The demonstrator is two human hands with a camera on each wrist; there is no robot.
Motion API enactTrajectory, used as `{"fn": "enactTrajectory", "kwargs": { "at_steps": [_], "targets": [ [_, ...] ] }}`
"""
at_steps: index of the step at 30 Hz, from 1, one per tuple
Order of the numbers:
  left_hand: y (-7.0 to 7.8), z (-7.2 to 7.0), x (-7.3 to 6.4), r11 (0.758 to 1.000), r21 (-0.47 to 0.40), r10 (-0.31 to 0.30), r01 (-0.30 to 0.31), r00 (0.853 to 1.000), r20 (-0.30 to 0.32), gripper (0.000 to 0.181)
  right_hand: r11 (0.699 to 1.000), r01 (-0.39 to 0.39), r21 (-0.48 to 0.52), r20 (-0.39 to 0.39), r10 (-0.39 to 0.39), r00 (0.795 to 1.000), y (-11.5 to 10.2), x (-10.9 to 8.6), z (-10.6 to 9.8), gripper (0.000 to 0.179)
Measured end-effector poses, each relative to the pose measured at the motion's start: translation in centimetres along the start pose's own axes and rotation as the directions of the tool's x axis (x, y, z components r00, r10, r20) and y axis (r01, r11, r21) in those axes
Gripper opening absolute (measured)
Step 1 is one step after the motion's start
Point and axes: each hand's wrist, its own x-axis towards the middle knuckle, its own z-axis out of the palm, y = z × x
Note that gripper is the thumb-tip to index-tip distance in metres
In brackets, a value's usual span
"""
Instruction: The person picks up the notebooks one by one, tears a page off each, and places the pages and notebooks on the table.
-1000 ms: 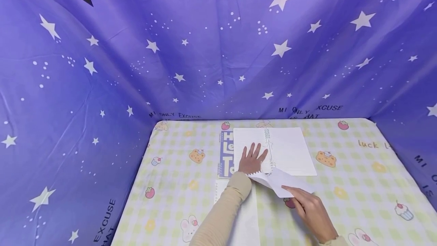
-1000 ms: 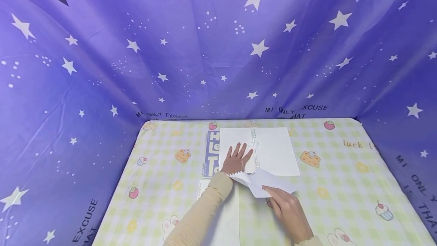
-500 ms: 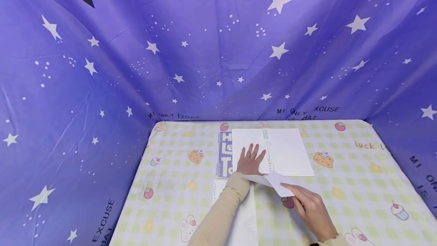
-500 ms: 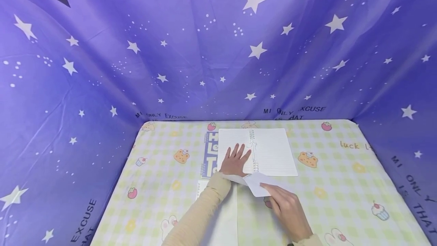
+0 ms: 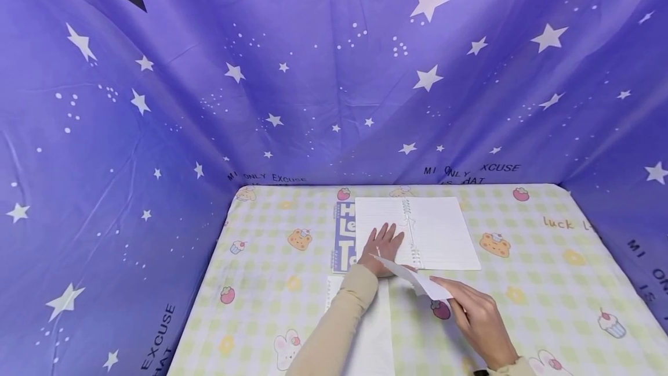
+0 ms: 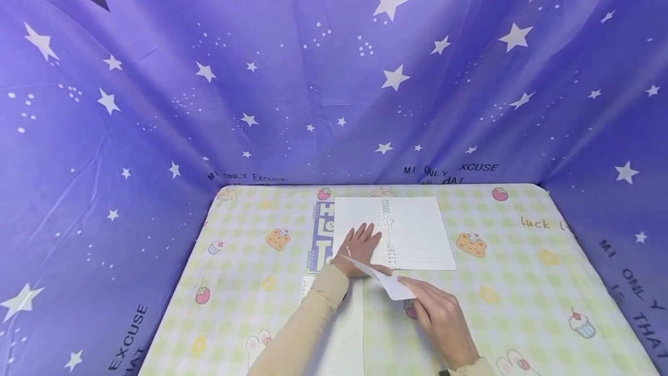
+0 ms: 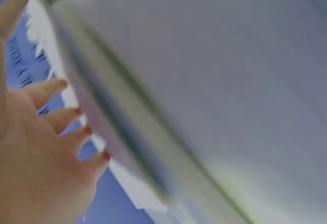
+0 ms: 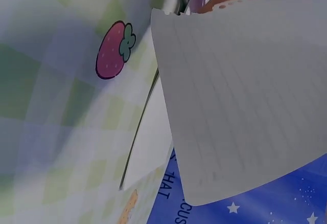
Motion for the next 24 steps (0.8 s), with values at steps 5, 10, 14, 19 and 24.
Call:
{"fn": "enactTrajectory", "kwargs": {
  "at_steps": [5, 10, 14, 19, 24],
  "targets": [
    [-0.8, -1.5, -1.5, 0.94, -0.337, 0.042, -0.059, 0.997, -0.059, 0.065, 0.996, -0.078, -0.033, 0.049, 0.079, 0.996, 0.0, 0.0, -0.1, 0.046],
    [-1.9, -1.5, -3.4, 0.821, -0.571, -0.023, -0.024, 0.997, -0.076, 0.048, 0.995, -0.094, -0.031, 0.061, 0.096, 0.994, 0.0, -0.1, 0.0, 0.037],
    [-2.1, -1.2, -4.8, 0.752, -0.658, -0.004, -0.035, 0.998, -0.058, 0.056, 0.992, -0.103, -0.071, 0.048, 0.106, 0.993, 0.0, -0.1, 0.0, 0.033],
    [-1.2, -1.2, -5.9, 0.606, -0.787, 0.074, -0.112, 0.994, -0.085, 0.046, 0.985, -0.14, -0.101, 0.036, 0.144, 0.989, 0.1, 0.2, -0.3, 0.021],
    [0.1, -1.2, -6.5, 0.499, -0.862, -0.012, -0.085, 0.994, -0.105, 0.023, 0.984, -0.149, -0.097, 0.018, 0.151, 0.988, 0.3, 0.4, -0.5, 0.019]
  ]
}}
